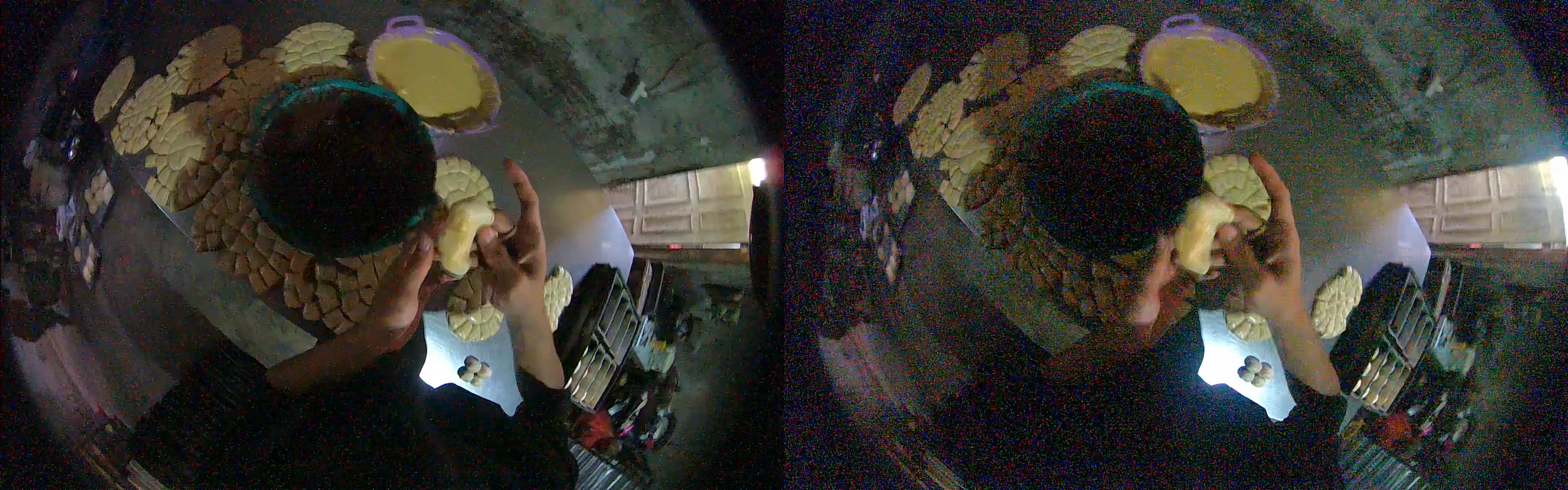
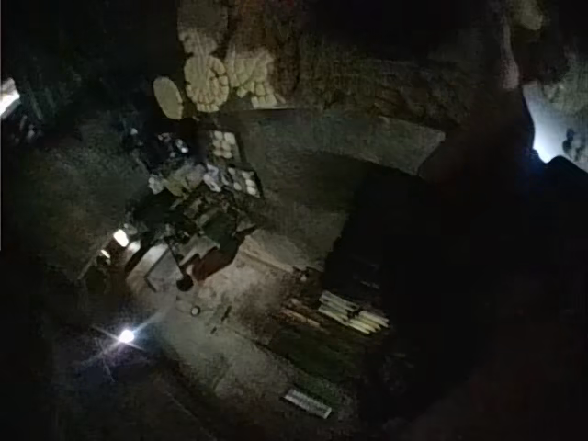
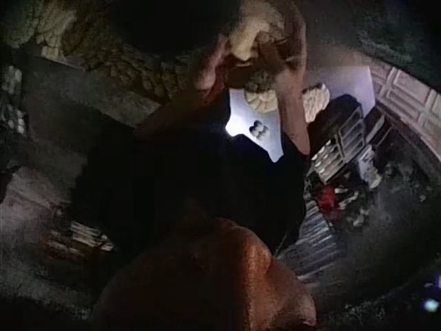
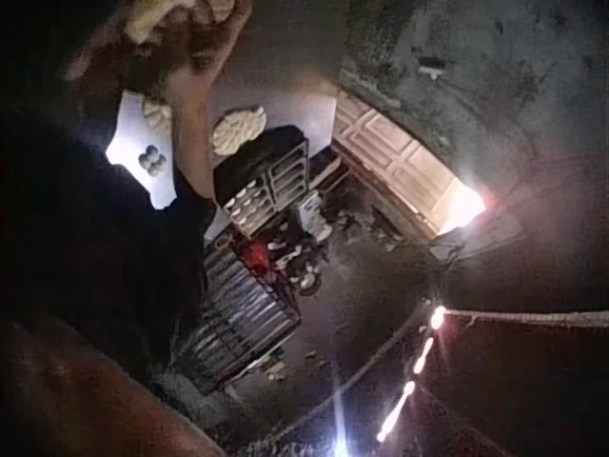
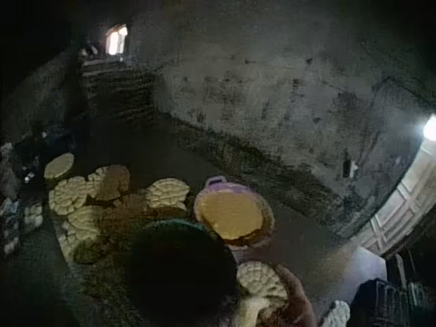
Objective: The person prepares dough by adding a dark filling from a bowl by hand, sealing the edges, and placing the filled dough pieces into a metal baking pan.
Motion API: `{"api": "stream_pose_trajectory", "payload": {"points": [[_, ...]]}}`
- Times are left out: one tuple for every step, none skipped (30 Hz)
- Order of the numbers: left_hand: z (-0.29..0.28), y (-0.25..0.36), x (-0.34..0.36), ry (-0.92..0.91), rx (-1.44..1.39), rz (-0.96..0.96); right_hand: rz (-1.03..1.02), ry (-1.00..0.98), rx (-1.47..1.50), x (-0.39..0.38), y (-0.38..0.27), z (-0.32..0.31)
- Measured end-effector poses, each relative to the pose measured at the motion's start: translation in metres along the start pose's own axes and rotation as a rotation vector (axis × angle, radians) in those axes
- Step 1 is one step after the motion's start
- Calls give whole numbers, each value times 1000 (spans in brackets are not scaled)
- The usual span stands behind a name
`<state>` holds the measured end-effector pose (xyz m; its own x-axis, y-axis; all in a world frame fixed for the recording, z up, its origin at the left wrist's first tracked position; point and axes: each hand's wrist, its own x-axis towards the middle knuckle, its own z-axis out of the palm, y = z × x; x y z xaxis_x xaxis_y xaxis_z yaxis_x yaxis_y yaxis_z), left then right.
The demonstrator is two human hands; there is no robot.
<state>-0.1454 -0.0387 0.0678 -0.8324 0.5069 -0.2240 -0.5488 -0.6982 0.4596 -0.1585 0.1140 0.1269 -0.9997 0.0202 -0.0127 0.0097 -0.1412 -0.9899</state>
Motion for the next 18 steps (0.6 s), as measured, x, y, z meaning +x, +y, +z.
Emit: {"api": "stream_pose_trajectory", "payload": {"points": [[4,-5,-3,-75,-72,-29,2,42,-32,-22,-5,-1],[9,-11,-7,-165,-168,-40,-80,25,19,-37,-8,-6],[16,-20,-10,-131,-134,-13,-113,29,31,-50,-9,-13],[22,-27,-15,-123,-132,-29,-148,30,43,-63,-6,-20],[27,-33,-21,-112,-131,-44,-223,16,216,-75,-1,-25],[33,-40,-28,-56,-122,-89,-245,26,75,-90,-1,-37],[39,-47,-37,-58,-164,-82,-296,21,-49,-104,-7,-53],[47,-57,-45,-86,-170,-85,-389,6,-155,-118,-12,-65],[56,-67,-54,-97,-166,-100,-363,-4,-146,-137,-21,-76],[65,-78,-64,-108,-162,-116,-359,26,-432,-155,-31,-86],[74,-89,-74,-218,-121,-45,-411,27,-682,-172,-40,-95],[83,-100,-81,-200,53,-25,-382,28,-967,-189,-47,-99],[90,-111,-87,-214,218,14,-371,10,-1044,-209,-52,-100],[98,-124,-94,-255,368,80,-446,36,-1064,-225,-52,-104],[104,-135,-98,-254,455,97,-523,78,-1116,-240,-54,-108],[108,-146,-107,-255,458,8,-596,117,-1168,-255,-55,-116],[111,-156,-115,-249,470,-73,-575,135,-1080,-269,-56,-124],[116,-169,-123,-274,523,-82,-556,152,-991,-284,-55,-132]]}}
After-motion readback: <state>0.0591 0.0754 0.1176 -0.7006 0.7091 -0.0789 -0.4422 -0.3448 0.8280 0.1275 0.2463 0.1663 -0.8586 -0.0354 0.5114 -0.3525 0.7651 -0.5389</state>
